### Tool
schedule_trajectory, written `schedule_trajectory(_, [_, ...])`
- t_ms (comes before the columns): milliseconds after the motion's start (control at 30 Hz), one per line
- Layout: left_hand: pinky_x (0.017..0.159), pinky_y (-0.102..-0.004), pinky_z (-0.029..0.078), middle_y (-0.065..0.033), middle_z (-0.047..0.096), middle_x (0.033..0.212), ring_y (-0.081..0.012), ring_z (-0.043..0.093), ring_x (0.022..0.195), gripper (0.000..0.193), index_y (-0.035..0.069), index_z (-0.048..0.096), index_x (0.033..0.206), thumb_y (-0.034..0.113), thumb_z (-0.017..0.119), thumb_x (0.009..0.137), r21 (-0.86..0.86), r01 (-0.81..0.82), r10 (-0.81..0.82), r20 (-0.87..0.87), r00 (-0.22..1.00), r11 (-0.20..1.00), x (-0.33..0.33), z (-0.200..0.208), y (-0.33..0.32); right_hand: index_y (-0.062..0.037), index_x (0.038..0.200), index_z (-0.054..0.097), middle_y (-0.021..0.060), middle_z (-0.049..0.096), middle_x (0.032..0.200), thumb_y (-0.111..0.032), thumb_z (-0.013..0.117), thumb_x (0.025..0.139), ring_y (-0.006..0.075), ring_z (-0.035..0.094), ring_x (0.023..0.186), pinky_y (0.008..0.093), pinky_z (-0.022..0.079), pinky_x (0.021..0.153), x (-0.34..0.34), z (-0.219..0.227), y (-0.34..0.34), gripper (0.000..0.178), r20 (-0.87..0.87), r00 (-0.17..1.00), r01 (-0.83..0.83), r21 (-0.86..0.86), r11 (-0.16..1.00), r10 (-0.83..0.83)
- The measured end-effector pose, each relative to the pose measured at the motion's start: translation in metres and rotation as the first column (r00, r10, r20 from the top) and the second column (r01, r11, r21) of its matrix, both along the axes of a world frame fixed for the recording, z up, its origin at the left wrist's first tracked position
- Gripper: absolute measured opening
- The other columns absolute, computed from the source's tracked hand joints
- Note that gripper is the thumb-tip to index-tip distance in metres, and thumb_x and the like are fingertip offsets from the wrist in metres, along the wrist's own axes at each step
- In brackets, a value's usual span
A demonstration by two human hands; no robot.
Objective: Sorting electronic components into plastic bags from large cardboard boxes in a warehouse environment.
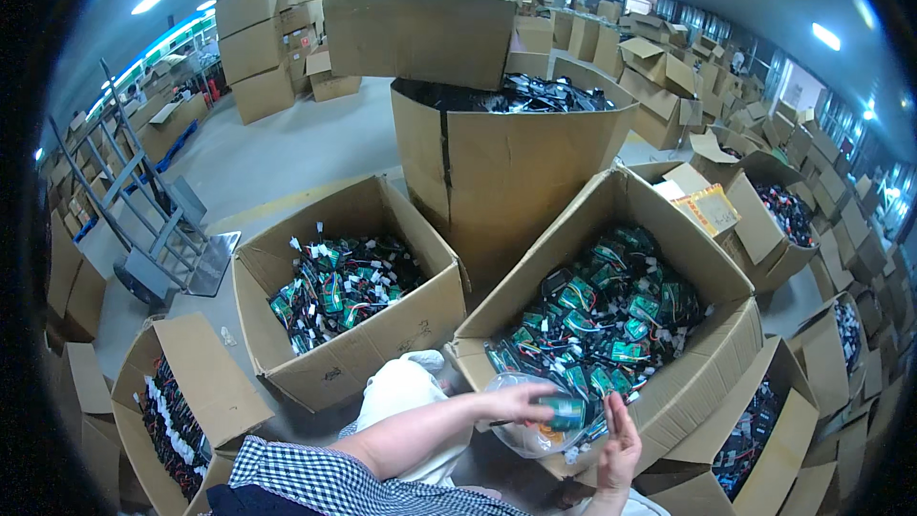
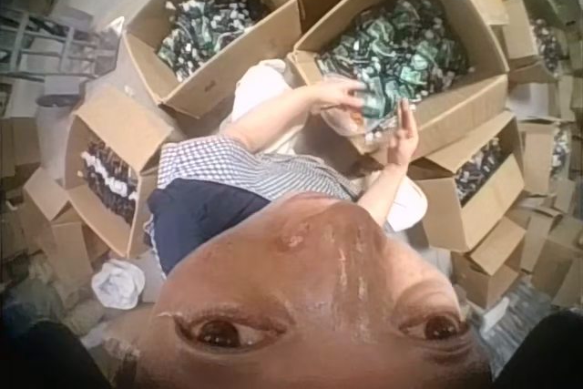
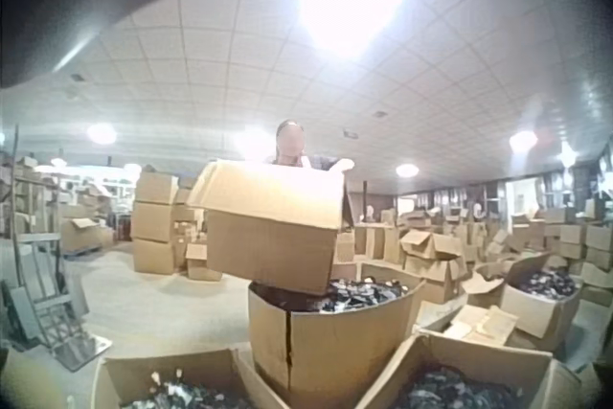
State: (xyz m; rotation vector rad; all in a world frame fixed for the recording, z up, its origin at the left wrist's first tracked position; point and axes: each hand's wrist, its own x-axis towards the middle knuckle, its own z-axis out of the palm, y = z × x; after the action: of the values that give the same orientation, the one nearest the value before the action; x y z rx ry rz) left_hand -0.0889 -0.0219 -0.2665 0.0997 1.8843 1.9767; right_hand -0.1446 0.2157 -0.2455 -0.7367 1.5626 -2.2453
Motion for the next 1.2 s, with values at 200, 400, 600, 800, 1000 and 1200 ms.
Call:
schedule_trajectory(200, [0.083, -0.0446, 0.042, -0.0202, 0.052, 0.102, -0.0374, 0.052, 0.094, 0.037, 0.001, 0.050, 0.113, 0.020, 0.060, 0.083, -0.532, 0.096, -0.470, -0.631, 0.618, 0.841, 0.018, -0.027, 0.041, 0.0012, 0.112, 0.059, 0.0132, 0.066, 0.100, -0.032, 0.067, 0.080, 0.0236, 0.062, 0.097, 0.0433, 0.040, 0.093, -0.024, -0.021, -0.019, 0.047, -0.111, 0.922, -0.100, 0.857, 0.505, 0.372])
schedule_trajectory(400, [0.050, -0.0180, 0.040, 0.0019, 0.051, 0.081, -0.0040, 0.050, 0.059, 0.039, 0.011, 0.044, 0.124, 0.023, 0.059, 0.090, 0.477, -0.167, 0.178, 0.023, 0.984, 0.863, 0.024, 0.014, 0.019, 0.0033, 0.116, 0.053, 0.0141, 0.063, 0.105, -0.030, 0.065, 0.085, 0.0202, 0.061, 0.095, 0.0317, 0.049, 0.083, -0.029, -0.048, 0.006, 0.047, 0.515, 0.857, 0.017, 0.048, 0.999, -0.039])
schedule_trajectory(600, [0.042, -0.0204, 0.035, 0.0017, 0.051, 0.073, -0.0056, 0.046, 0.051, 0.046, 0.010, 0.043, 0.120, 0.033, 0.063, 0.085, 0.242, -0.121, 0.047, 0.288, 0.956, 0.963, 0.034, 0.002, 0.018, 0.0002, 0.123, 0.051, 0.0137, 0.059, 0.119, -0.028, 0.082, 0.055, 0.0301, 0.056, 0.108, 0.0364, 0.040, 0.096, 0.003, 0.034, -0.013, 0.080, -0.733, 0.625, 0.370, 0.583, 0.723, 0.271])
schedule_trajectory(800, [0.053, -0.0248, 0.046, -0.0024, 0.056, 0.082, -0.0098, 0.056, 0.069, 0.043, 0.011, 0.038, 0.118, 0.026, 0.062, 0.087, -0.054, -0.164, 0.169, 0.115, 0.979, 0.985, 0.029, -0.001, -0.007, -0.0013, 0.101, 0.064, 0.0094, 0.066, 0.094, -0.005, 0.067, 0.077, 0.0180, 0.064, 0.081, 0.0274, 0.049, 0.069, -0.010, 0.017, -0.017, 0.024, -0.121, 0.993, 0.055, 0.402, 0.914, -0.007])
schedule_trajectory(1000, [0.069, -0.0347, 0.051, -0.0125, 0.059, 0.084, -0.0212, 0.060, 0.077, 0.031, 0.004, 0.047, 0.107, 0.022, 0.057, 0.085, 0.754, -0.614, 0.832, 0.170, 0.527, 0.234, 0.043, 0.026, -0.093, 0.0006, 0.109, 0.054, 0.0115, 0.066, 0.089, -0.010, 0.054, 0.090, 0.0123, 0.061, 0.064, 0.0214, 0.046, 0.057, -0.012, -0.023, 0.029, 0.022, 0.205, 0.835, 0.434, 0.324, 0.841, -0.510])
schedule_trajectory(1200, [0.082, -0.0320, 0.048, -0.0091, 0.057, 0.104, -0.0221, 0.057, 0.097, 0.026, 0.005, 0.053, 0.108, 0.022, 0.055, 0.089, 0.625, -0.769, 0.901, 0.248, 0.356, 0.131, 0.067, 0.032, -0.115, 0.0024, 0.098, 0.058, 0.0128, 0.065, 0.087, -0.010, 0.059, 0.085, 0.0168, 0.062, 0.067, 0.0278, 0.046, 0.057, 0.033, -0.058, 0.071, 0.018, -0.138, 0.931, 0.337, 0.677, 0.654, -0.337])
